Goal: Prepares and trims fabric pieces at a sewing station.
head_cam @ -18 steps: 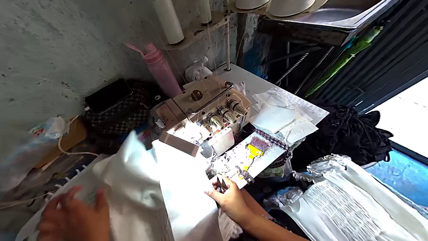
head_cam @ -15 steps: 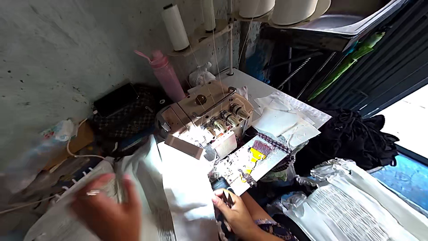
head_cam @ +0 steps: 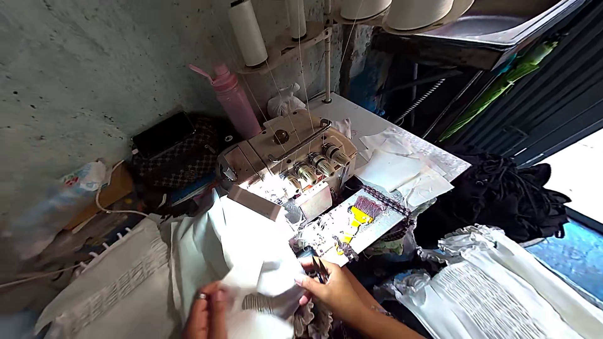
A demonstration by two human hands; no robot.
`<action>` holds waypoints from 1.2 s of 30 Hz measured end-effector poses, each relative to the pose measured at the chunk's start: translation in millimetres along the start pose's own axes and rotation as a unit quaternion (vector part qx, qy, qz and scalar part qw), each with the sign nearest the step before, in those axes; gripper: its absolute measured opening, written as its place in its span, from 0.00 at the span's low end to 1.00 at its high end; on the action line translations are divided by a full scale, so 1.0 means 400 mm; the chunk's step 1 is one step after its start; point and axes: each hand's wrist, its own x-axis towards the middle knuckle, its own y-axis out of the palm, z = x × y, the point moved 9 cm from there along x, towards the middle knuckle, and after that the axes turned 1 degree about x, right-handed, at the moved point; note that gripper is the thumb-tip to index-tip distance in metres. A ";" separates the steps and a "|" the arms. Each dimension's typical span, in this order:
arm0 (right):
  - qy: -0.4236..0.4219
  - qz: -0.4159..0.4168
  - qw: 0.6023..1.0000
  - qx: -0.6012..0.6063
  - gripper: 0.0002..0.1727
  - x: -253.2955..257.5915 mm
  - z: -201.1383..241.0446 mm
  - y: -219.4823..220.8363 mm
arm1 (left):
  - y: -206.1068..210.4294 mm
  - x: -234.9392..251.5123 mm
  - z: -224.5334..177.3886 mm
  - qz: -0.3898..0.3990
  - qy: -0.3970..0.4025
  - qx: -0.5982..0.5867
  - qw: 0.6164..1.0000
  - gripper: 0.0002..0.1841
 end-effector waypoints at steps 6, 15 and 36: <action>-0.028 0.026 0.999 -0.010 0.03 0.051 0.083 0.029 | 0.002 -0.002 -0.249 0.012 0.206 0.149 0.967 0.13; -0.089 -0.055 0.994 0.015 0.08 0.041 0.076 -0.008 | 0.219 -0.061 -0.258 0.044 0.232 0.219 0.947 0.10; -0.093 -0.052 0.994 -0.019 0.10 0.023 0.025 -0.013 | 0.088 0.026 -0.235 -0.012 0.200 0.175 0.964 0.11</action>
